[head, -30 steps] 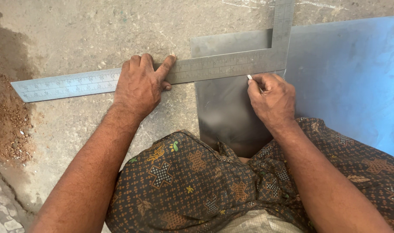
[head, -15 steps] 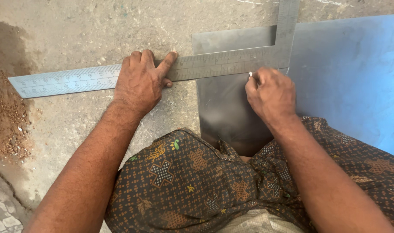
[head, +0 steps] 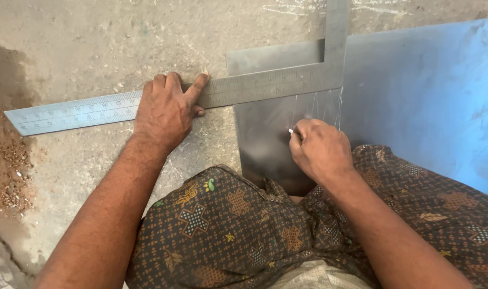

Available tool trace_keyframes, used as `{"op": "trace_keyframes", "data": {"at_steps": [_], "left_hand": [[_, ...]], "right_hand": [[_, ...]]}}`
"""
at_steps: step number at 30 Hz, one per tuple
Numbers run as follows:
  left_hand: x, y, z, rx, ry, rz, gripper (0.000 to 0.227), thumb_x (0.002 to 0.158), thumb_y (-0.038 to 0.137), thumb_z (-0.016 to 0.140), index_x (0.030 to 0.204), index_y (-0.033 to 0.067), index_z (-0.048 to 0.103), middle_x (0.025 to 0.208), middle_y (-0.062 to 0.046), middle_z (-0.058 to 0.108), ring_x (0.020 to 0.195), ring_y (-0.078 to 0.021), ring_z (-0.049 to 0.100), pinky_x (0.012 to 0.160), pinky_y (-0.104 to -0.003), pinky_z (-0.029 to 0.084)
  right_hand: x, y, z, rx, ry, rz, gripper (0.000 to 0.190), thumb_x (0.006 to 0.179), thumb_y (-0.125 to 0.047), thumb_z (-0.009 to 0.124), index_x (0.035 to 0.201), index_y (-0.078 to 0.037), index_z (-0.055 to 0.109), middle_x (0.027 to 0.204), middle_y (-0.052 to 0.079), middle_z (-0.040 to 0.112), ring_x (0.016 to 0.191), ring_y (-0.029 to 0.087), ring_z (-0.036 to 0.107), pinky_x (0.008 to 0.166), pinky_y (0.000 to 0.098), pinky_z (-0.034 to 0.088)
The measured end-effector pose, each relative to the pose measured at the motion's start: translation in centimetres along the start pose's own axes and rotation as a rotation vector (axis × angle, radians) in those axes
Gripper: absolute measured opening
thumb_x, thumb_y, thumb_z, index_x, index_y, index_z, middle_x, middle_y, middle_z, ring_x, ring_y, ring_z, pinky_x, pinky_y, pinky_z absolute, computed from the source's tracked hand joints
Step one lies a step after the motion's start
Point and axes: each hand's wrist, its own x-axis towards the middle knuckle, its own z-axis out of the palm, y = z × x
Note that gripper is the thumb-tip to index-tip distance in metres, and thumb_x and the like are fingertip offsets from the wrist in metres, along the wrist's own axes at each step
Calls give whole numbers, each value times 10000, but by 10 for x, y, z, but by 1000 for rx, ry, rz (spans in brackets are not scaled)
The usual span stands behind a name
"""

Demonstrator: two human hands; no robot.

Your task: The person uses a metal ruler and a white marker to draw straight lines on a metal sheet. They then switch to a set square to draw perpendicular lines, continuing to mark the sheet with the white marker.

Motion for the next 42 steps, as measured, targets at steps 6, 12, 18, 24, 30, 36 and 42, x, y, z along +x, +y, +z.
{"op": "trace_keyframes", "data": {"at_steps": [6,12,18,24,30,36,42], "left_hand": [[-2,0,1,-12,0,6,631,951,443,640,1531,276,454,1133,-194,600,1086,-349,583,952,-508,481],[-2,0,1,-22,23,11,623,954,446,637,1525,264,464,1115,-192,604,1068,-341,591,951,-508,484],[-2,0,2,-9,21,11,623,958,453,629,1526,269,450,1118,-193,600,1068,-341,590,952,-504,485],[-1,0,1,-2,-27,1,623,965,454,620,1534,285,432,1127,-198,595,1073,-343,587,942,-505,488],[-2,0,1,9,-33,0,630,970,455,620,1546,291,421,1133,-197,597,1076,-342,587,951,-505,490],[0,-2,6,55,-19,13,650,953,483,623,1542,299,420,1122,-195,598,1078,-337,585,959,-509,489],[-1,-1,7,35,-18,7,654,949,483,634,1542,298,429,1128,-191,594,1076,-332,583,953,-504,492]], "right_hand": [[-4,3,0,151,64,28,213,976,-248,624,1032,-75,735,968,118,731,810,294,716,767,443,575],[4,17,3,121,109,89,223,945,-256,661,1061,-89,752,983,138,724,832,310,701,783,451,554],[23,30,1,264,297,14,200,951,-228,692,1031,-67,780,947,139,737,803,297,721,750,421,574],[36,25,4,232,377,-89,179,954,-215,709,1014,-62,779,910,126,743,740,260,721,694,396,581],[40,24,7,174,380,-115,159,955,-204,708,983,-64,780,875,109,742,686,238,711,634,386,576],[45,17,2,-131,253,-117,239,1009,-226,667,871,-35,706,753,121,692,603,254,681,527,393,565],[59,5,-12,-234,39,-51,193,961,-189,602,870,-44,691,764,173,699,647,332,698,599,456,586]]}}
